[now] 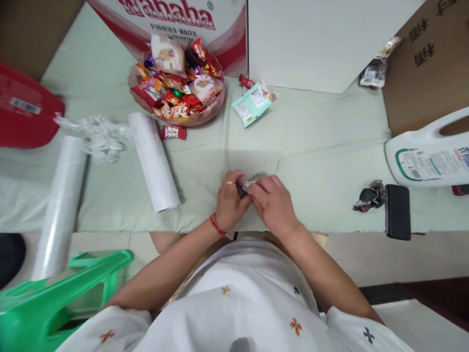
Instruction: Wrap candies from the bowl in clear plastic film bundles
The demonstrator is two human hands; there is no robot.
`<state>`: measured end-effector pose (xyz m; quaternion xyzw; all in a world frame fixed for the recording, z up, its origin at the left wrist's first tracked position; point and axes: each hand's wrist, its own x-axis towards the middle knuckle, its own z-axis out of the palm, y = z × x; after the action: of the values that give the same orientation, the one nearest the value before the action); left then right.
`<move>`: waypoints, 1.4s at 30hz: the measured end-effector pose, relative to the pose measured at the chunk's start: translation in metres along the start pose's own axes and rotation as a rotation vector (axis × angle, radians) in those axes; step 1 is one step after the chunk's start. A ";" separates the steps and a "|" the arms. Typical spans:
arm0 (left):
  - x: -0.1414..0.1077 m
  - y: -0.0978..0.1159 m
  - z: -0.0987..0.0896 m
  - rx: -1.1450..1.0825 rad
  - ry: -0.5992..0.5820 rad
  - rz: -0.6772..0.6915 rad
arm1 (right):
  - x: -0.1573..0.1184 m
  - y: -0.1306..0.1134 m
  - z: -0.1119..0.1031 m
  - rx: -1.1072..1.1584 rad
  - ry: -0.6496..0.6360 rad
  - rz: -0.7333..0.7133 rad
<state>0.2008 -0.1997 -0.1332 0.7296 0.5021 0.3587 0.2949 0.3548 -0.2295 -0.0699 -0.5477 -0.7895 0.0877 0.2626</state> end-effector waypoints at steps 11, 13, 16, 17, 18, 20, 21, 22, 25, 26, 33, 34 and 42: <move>0.023 -0.005 -0.031 0.018 -0.339 0.243 | -0.044 0.017 0.026 -0.098 0.130 -0.135; 0.025 -0.006 -0.035 -0.022 -0.362 0.253 | -0.046 0.019 0.031 -0.113 0.167 -0.142; 0.026 -0.005 -0.032 0.073 -0.322 0.203 | -0.046 0.021 0.023 -0.034 0.155 -0.164; 0.026 -0.005 -0.029 0.111 -0.309 0.194 | -0.045 0.022 0.016 0.009 0.153 -0.154; 0.025 -0.006 -0.025 0.139 -0.303 0.195 | -0.044 0.024 0.010 0.041 0.167 -0.134; 0.025 -0.008 -0.020 0.166 -0.303 0.211 | -0.042 0.028 -0.002 0.046 0.202 -0.077; 0.025 -0.010 -0.018 0.170 -0.299 0.221 | -0.042 0.032 -0.005 0.028 0.192 -0.060; 0.025 -0.012 -0.016 0.167 -0.293 0.227 | -0.041 0.036 -0.006 0.016 0.156 -0.062; 0.025 -0.017 -0.014 0.140 -0.241 0.236 | -0.041 0.052 0.004 0.080 0.017 -0.116; 0.025 -0.018 -0.015 0.140 -0.197 0.245 | -0.041 0.057 0.008 0.116 0.009 -0.115; 0.021 -0.020 -0.023 0.230 -0.307 0.574 | -0.029 0.068 0.013 0.284 0.001 0.061; 0.022 -0.021 -0.023 0.246 -0.319 0.548 | -0.026 0.068 0.011 0.275 -0.010 0.064; 0.041 -0.003 -0.027 -0.061 -0.211 0.087 | -0.010 0.060 0.006 0.487 0.023 0.191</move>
<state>0.1870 -0.1579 -0.1115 0.7752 0.4249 0.3075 0.3521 0.4034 -0.2153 -0.1034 -0.5412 -0.6868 0.2936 0.3862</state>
